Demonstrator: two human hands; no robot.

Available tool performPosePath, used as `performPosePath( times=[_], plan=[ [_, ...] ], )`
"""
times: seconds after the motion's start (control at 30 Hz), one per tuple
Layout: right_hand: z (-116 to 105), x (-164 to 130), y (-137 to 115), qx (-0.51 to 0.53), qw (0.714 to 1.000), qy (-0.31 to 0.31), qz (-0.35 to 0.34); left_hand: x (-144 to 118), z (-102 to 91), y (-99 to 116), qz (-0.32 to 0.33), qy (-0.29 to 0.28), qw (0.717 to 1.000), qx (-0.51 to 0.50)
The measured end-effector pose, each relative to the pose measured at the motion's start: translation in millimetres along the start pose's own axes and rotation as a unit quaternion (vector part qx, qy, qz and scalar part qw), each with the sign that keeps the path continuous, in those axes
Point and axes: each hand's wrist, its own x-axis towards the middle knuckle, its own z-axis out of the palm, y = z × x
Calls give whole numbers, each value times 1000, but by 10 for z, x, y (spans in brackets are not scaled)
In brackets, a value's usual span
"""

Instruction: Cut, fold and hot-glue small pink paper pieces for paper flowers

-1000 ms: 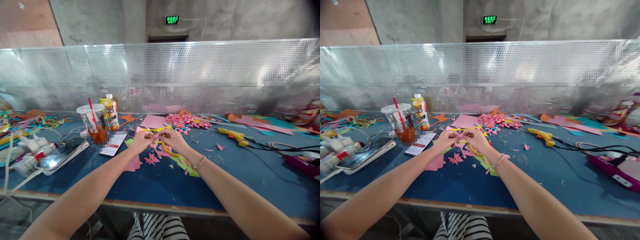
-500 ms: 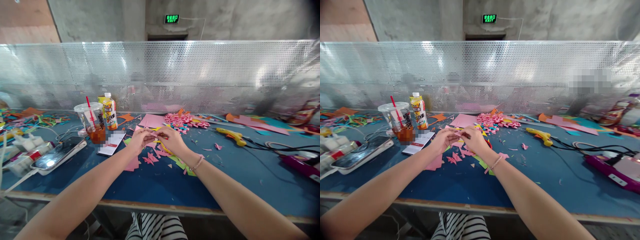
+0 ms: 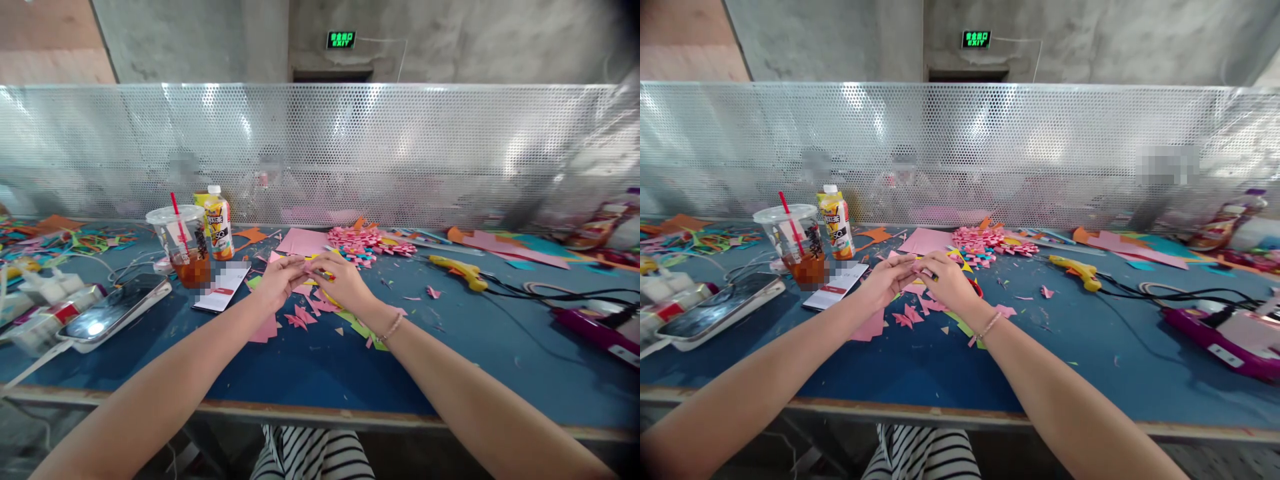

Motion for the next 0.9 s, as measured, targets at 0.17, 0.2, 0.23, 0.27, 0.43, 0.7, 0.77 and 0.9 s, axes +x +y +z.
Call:
performPosePath(
  times=[0.17, 0.2, 0.23, 0.27, 0.43, 0.7, 0.77, 0.9],
  plan=[
    [13, -13, 33, -45, 999, 3, -15, -1, 1, 15, 5, -12, 1000, 6],
    [12, -16, 40, -56, 998, 0, -22, -1, 2, 15, 6, -15, 1000, 8],
    [8, -18, 46, -68, 997, -5, -30, 0, 2, 13, 8, -17, 1000, 11],
    [2, -20, 50, -82, 996, -11, -39, 1, 3, 11, 9, -19, 1000, 15],
    [-55, -16, 50, -172, 978, -72, -95, 11, -3, -7, 16, -21, 999, 22],
    [-77, -15, 34, -152, 979, -84, -103, 5, -8, -1, 15, -10, 999, 38],
    [-58, -16, 21, -105, 990, -55, -71, -2, -3, 9, 16, -7, 999, 37],
    [-22, -16, 17, -41, 999, 3, -12, -9, 2, 11, 20, -2, 999, 35]
  ],
)
